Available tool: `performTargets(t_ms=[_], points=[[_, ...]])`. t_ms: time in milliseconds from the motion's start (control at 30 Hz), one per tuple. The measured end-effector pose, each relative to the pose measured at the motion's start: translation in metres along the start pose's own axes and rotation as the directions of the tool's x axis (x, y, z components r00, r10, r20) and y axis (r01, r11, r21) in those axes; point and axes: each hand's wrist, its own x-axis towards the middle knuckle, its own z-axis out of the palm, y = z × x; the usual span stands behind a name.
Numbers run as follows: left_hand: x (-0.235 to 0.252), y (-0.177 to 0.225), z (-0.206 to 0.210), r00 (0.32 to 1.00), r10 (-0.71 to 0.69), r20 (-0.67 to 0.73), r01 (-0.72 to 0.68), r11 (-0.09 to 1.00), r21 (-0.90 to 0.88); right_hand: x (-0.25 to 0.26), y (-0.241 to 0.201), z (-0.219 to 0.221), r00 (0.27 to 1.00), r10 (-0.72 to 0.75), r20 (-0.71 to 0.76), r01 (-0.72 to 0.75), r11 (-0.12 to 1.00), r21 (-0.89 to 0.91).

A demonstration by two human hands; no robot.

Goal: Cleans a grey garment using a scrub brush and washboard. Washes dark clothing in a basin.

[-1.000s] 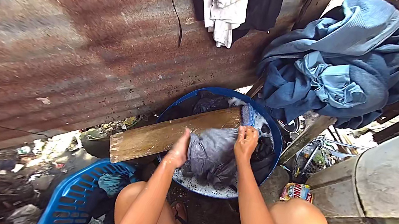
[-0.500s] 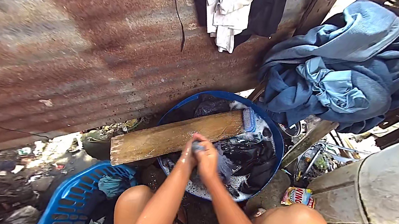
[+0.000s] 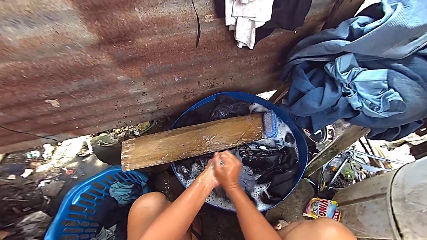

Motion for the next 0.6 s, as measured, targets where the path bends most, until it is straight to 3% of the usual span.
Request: performTargets(t_ms=[100,167,233,300,333,400,467,600], points=[[-0.007,0.038,-0.023,0.996,0.063,0.069,-0.078,0.97,0.23,0.04,0.072,-0.047,0.916,0.398,0.055,-0.385,0.907,-0.169],[0.003,0.057,-0.048,0.982,0.117,0.149,-0.18,0.823,0.539,0.053,0.09,-0.075,0.844,0.52,0.13,-0.497,0.85,-0.175],[0.019,0.061,-0.062,0.977,0.032,0.21,-0.198,0.493,0.847,0.053,0.092,-0.085,0.775,0.492,0.397,-0.43,0.871,-0.24],[0.037,0.044,-0.066,0.969,-0.164,0.187,-0.183,0.038,0.982,0.04,0.087,-0.07,0.636,0.46,0.62,-0.298,0.887,-0.353],[0.045,0.03,-0.064,0.958,-0.252,0.133,-0.177,-0.161,0.971,0.028,0.082,-0.056,0.574,0.498,0.65,-0.271,0.865,-0.423],[0.055,-0.001,-0.054,0.937,-0.349,0.032,-0.172,-0.377,0.91,0.006,0.075,-0.028,0.503,0.609,0.614,-0.306,0.79,-0.532],[0.063,-0.024,-0.051,0.937,-0.35,-0.013,-0.15,-0.433,0.889,-0.003,0.078,-0.01,0.492,0.663,0.565,-0.316,0.74,-0.593],[0.074,-0.052,-0.061,0.948,-0.318,-0.006,-0.132,-0.412,0.902,-0.01,0.098,0.004,0.517,0.621,0.589,-0.258,0.769,-0.585]])
